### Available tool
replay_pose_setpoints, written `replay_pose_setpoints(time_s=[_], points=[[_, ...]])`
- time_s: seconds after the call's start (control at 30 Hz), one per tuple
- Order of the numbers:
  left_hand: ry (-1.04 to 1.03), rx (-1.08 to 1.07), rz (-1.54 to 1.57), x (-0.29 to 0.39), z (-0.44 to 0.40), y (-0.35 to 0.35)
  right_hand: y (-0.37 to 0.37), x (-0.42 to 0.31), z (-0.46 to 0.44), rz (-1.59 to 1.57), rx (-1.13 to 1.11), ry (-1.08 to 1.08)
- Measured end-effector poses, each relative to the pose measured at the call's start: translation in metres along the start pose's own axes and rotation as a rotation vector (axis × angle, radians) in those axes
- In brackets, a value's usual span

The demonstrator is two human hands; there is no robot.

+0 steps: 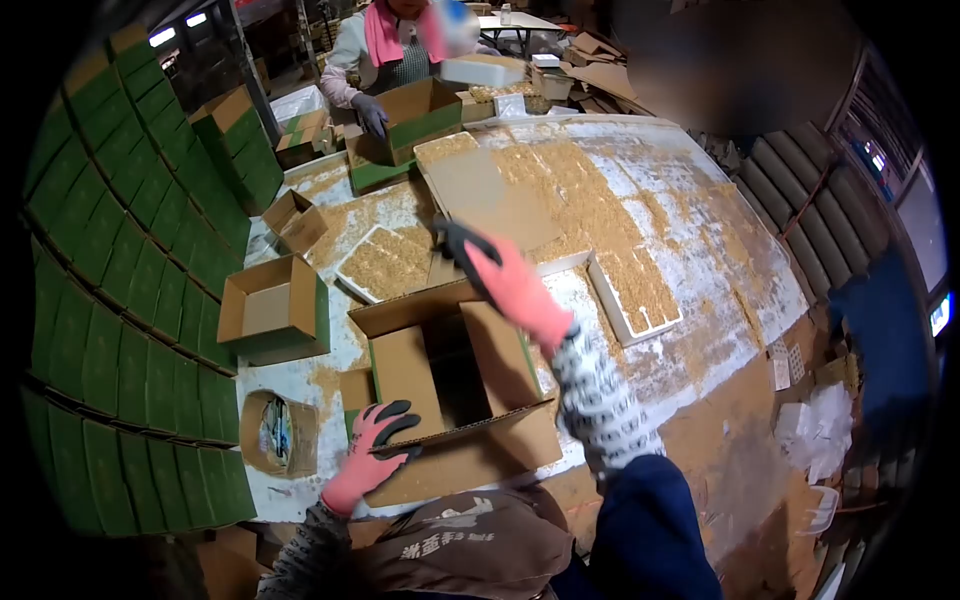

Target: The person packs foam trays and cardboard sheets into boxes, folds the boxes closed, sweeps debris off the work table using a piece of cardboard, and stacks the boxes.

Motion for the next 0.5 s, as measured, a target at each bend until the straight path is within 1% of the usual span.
replay_pose_setpoints(time_s=[0.03,0.07,0.1,0.13,0.17,0.2,0.23,0.3,0.33,0.37,0.43,0.47,0.5], points=[[0.016,-0.036,0.009,0.003,-0.001,0.004,0.010,0.005,-0.010,0.089,0.053,0.028],[0.075,-0.196,0.101,0.006,-0.002,0.009,0.011,0.018,-0.010,0.086,0.054,0.027],[0.070,-0.191,0.097,0.013,0.001,0.023,0.008,0.029,-0.014,0.439,-0.057,0.184],[0.062,-0.326,0.075,0.020,0.008,0.026,0.000,0.045,-0.014,0.793,-0.166,0.339],[0.061,-0.461,0.056,0.026,0.016,0.026,-0.011,0.068,0.004,0.954,-0.266,0.468],[-0.020,-0.494,-0.169,0.042,0.018,0.018,-0.009,0.078,0.008,0.918,-0.325,0.239],[-0.003,-0.482,-0.158,0.050,0.015,0.011,-0.009,0.088,0.013,0.872,-0.393,0.017],[0.102,-0.450,-0.304,0.051,0.005,-0.005,-0.016,0.084,0.012,0.834,-0.377,0.061],[0.128,-0.488,-0.228,0.038,-0.019,-0.017,-0.017,0.094,0.015,0.823,-0.419,0.029],[0.083,-0.303,-0.179,0.025,-0.039,-0.015,-0.013,0.102,0.014,0.823,-0.454,0.000],[0.025,0.226,-0.320,0.045,-0.062,0.035,-0.004,0.111,0.014,0.674,-0.473,-0.107],[0.030,0.242,-0.315,0.034,-0.064,0.027,-0.005,0.105,0.011,0.679,-0.482,-0.093],[0.075,0.270,-0.217,0.009,-0.066,0.015,-0.002,0.103,0.013,0.684,-0.492,-0.186]])
Point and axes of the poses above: each hand's wrist, its own z-axis away from the middle knuckle, its own y-axis out of the back of the hand, x = y × z, the point moved 8 cm from there along -z, towards the middle knuckle, and after that the axes turned 15 degrees about y, right-handed, at the moved point
